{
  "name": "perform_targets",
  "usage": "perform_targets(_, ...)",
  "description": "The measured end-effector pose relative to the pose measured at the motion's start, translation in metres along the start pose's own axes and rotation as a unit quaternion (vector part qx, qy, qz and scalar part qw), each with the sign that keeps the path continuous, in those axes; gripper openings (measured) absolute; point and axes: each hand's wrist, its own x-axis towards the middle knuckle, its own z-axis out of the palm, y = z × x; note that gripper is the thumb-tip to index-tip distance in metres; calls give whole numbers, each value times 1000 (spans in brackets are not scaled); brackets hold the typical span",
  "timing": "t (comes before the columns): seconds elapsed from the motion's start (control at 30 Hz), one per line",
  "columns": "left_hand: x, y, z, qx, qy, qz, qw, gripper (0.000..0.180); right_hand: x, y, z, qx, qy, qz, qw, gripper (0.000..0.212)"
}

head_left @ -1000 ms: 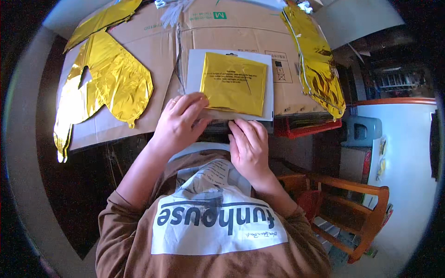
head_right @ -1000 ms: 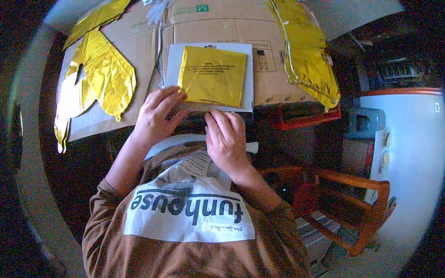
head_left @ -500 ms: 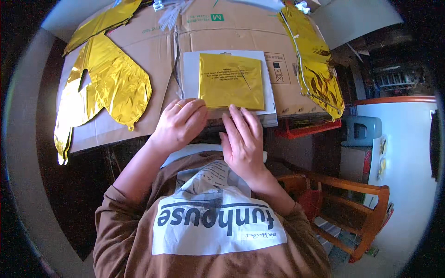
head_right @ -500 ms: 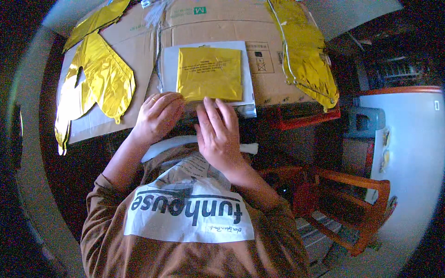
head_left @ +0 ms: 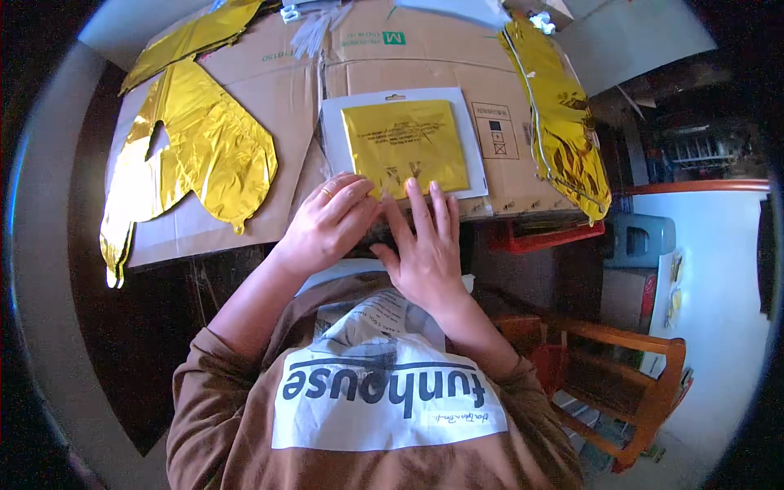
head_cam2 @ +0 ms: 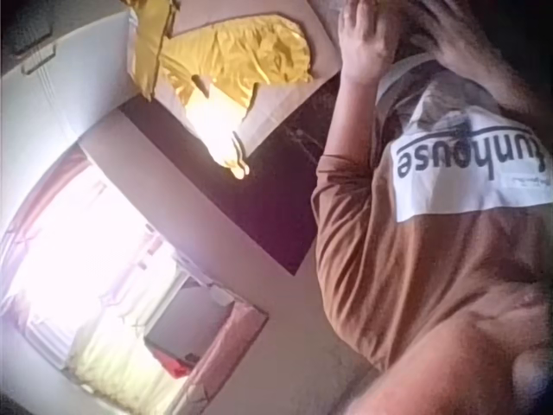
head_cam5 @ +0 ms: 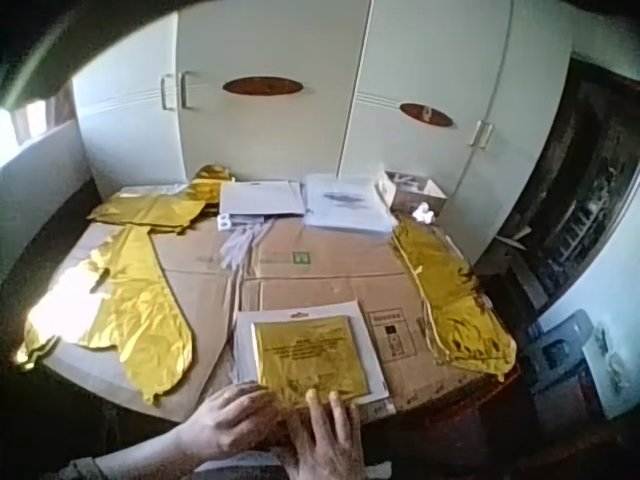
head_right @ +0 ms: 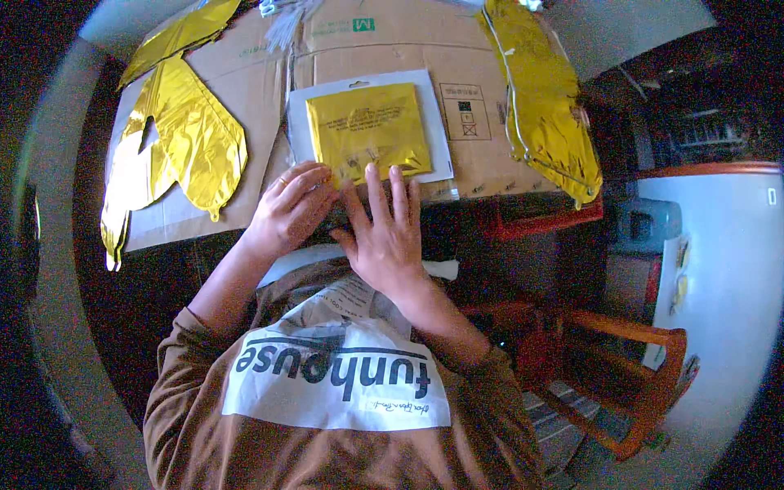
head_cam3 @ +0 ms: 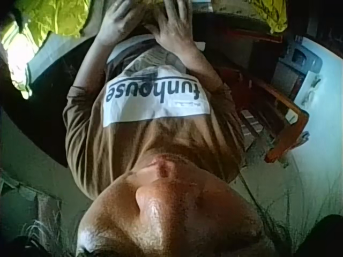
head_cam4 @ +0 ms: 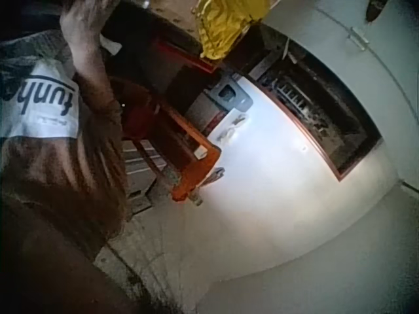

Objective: Folding gold foil decorations, placing them into white frames, and threading string through components.

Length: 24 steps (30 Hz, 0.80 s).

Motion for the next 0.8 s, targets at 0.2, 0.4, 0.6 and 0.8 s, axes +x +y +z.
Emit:
perform_targets(0.2, 4, 0, -1, 4, -1, 2, 1000, 25, 0, -2, -1, 2, 10, -7, 1000, 59)
perform_targets(0.4, 2, -3, -4, 8, -33, -8, 999, 25, -9, 5, -14, 51, 127, -53, 989, 38)
perform_targets(0.6, -1, -6, -6, 29, -41, 5, 999, 24, 66, 32, -59, 189, 203, -69, 958, 4)
perform_targets(0.8, 4, -7, -4, 10, -23, 2, 1000, 21, 277, 88, -3, 264, 14, 64, 962, 25)
